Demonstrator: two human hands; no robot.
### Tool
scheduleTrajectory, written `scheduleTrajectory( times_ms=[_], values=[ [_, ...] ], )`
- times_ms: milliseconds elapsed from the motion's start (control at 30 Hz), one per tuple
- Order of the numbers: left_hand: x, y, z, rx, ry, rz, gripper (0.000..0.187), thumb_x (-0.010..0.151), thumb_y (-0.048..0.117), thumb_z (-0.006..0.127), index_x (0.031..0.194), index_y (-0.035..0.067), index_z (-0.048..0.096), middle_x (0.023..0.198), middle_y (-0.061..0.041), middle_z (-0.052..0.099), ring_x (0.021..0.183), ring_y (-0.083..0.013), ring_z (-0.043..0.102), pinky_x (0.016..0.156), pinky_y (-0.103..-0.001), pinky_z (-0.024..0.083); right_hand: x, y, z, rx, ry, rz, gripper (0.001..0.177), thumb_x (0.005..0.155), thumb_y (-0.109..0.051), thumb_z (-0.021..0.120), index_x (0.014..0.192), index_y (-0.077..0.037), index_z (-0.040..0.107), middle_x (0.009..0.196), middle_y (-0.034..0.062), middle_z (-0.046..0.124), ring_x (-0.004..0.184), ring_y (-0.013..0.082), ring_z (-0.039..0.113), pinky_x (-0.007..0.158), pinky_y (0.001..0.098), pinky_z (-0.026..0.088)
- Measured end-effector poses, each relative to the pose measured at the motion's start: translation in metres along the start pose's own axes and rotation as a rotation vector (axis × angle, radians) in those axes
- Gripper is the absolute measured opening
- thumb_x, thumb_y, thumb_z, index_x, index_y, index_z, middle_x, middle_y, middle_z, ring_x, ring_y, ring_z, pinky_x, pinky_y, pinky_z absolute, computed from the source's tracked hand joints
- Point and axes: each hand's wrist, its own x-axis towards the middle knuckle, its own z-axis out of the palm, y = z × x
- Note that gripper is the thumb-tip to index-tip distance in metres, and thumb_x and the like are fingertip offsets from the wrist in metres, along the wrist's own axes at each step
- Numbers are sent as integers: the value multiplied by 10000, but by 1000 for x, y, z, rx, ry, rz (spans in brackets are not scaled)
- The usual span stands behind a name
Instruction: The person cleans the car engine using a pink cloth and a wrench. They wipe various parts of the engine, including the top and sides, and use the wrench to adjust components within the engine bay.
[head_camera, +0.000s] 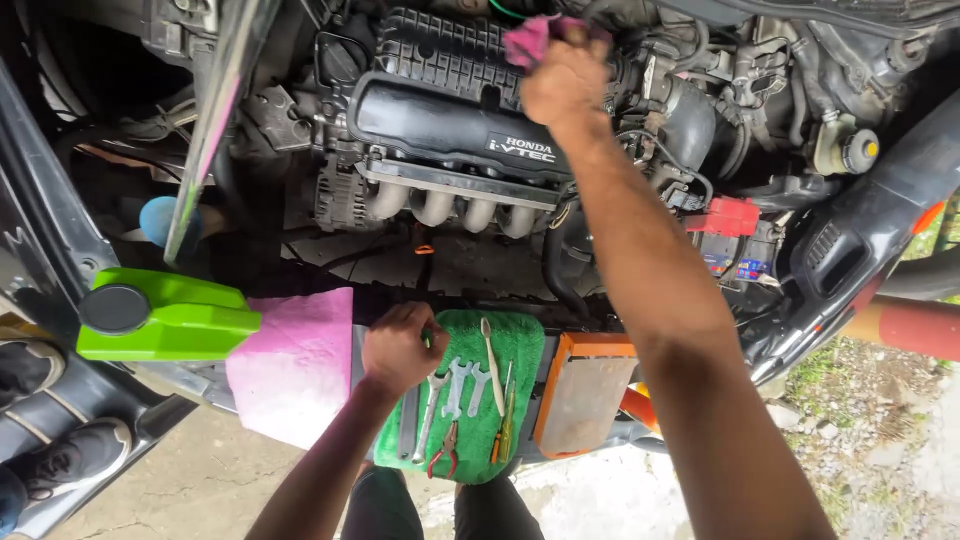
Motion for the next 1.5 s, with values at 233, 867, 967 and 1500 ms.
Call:
scheduleTrajectory(
  times_ms=[233,867,967,1500],
  values=[
    [1,2,-1,50,48,30,96,687,97,538,625,154,491,592,40,535,543,-110,534,344,-271,403,14,35,7,-298,216,-350,311,767,-187,571,1045,-54,614,1029,120,566,922,334,463,727,473,451],
    [4,2,-3,-18,17,18,116,684,69,529,598,142,501,563,31,521,498,-98,514,335,-236,403,5,-35,-11,255,124,-598,648,797,55,484,1375,-236,487,1397,40,514,1254,320,428,1025,489,268],
    [5,1,-3,-11,18,14,109,685,83,551,603,144,514,572,33,545,507,-99,529,343,-235,411,29,27,-11,173,-10,-172,636,778,-38,454,1358,-297,496,1467,83,390,1358,294,300,1132,432,146],
    [1,2,0,8,9,-38,72,692,114,543,639,143,502,588,20,523,530,-148,515,366,-300,406,-51,-151,23,-25,89,-783,479,852,-28,582,1318,-104,503,1344,72,546,1375,395,285,1144,616,120]
  ],
)
